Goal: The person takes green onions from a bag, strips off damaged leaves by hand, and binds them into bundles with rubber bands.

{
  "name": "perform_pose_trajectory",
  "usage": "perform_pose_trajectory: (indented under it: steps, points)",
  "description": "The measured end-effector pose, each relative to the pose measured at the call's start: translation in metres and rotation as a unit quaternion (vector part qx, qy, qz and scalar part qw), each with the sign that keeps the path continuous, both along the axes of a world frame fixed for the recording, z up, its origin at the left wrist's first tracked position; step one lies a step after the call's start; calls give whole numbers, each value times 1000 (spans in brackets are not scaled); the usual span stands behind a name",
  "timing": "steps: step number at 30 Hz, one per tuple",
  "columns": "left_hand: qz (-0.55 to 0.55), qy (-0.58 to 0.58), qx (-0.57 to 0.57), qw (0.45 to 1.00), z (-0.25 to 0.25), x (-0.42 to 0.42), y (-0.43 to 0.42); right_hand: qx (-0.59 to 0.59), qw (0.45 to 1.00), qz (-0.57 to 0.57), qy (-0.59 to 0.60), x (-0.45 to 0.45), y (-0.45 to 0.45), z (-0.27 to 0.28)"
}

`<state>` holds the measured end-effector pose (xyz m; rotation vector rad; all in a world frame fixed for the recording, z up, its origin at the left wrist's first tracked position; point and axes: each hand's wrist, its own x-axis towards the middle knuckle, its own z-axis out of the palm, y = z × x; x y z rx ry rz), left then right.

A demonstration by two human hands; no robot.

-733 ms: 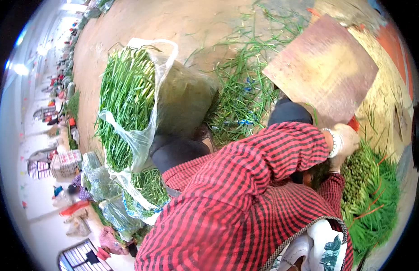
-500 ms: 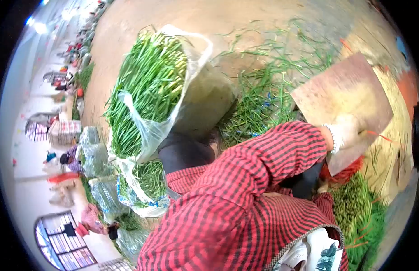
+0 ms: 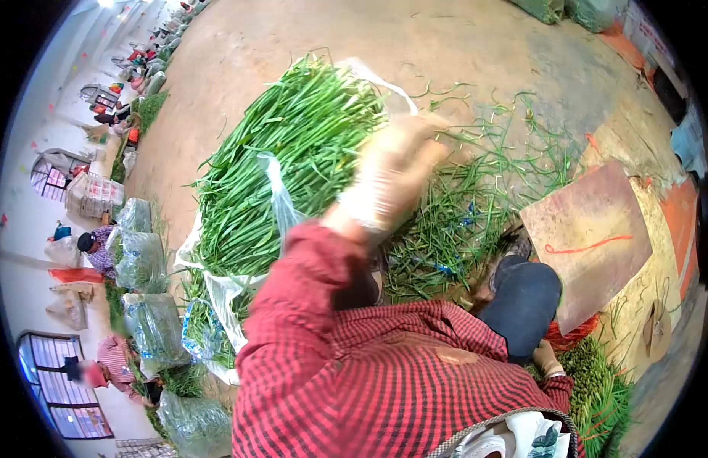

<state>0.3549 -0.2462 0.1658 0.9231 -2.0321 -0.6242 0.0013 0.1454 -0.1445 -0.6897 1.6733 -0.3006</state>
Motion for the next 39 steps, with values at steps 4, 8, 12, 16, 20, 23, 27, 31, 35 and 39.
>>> perform_pose_trajectory:
  steps: [4, 8, 12, 16, 20, 23, 27, 31, 35, 39]
  points:
    - [225, -113, -201, 947, 19, 144, -77, 45, 978, 151, 135, -5, -32, 52]
    - [323, -240, -128, 907, 29, 225, -135, 14, 953, 230, 199, 11, -122, 196]
    - [288, -235, 162, 914, 26, 243, -194, -174, 935, 138, 278, 46, -257, 312]
    - [253, -196, 308, 896, -15, 253, -241, -416, 888, 186, 61, 135, -413, 346]
    - [247, -156, 285, 913, -40, 246, -225, -521, 785, 335, 12, 256, -548, 347]
    - [277, -119, 205, 931, -46, 248, -206, -535, 757, 373, 47, 326, -621, 325]
    - [286, -101, 206, 930, -26, 236, -179, -337, 831, 395, 199, 380, -659, 309]
    - [276, -129, 125, 944, -25, 230, -173, -380, 827, 401, 105, 363, -659, 308]
    - [274, -151, 78, 947, -16, 226, -167, -384, 806, 441, 90, 364, -657, 318]
    - [226, -62, 112, 966, -2, 226, -156, -542, 726, 420, 53, 374, -639, 329]
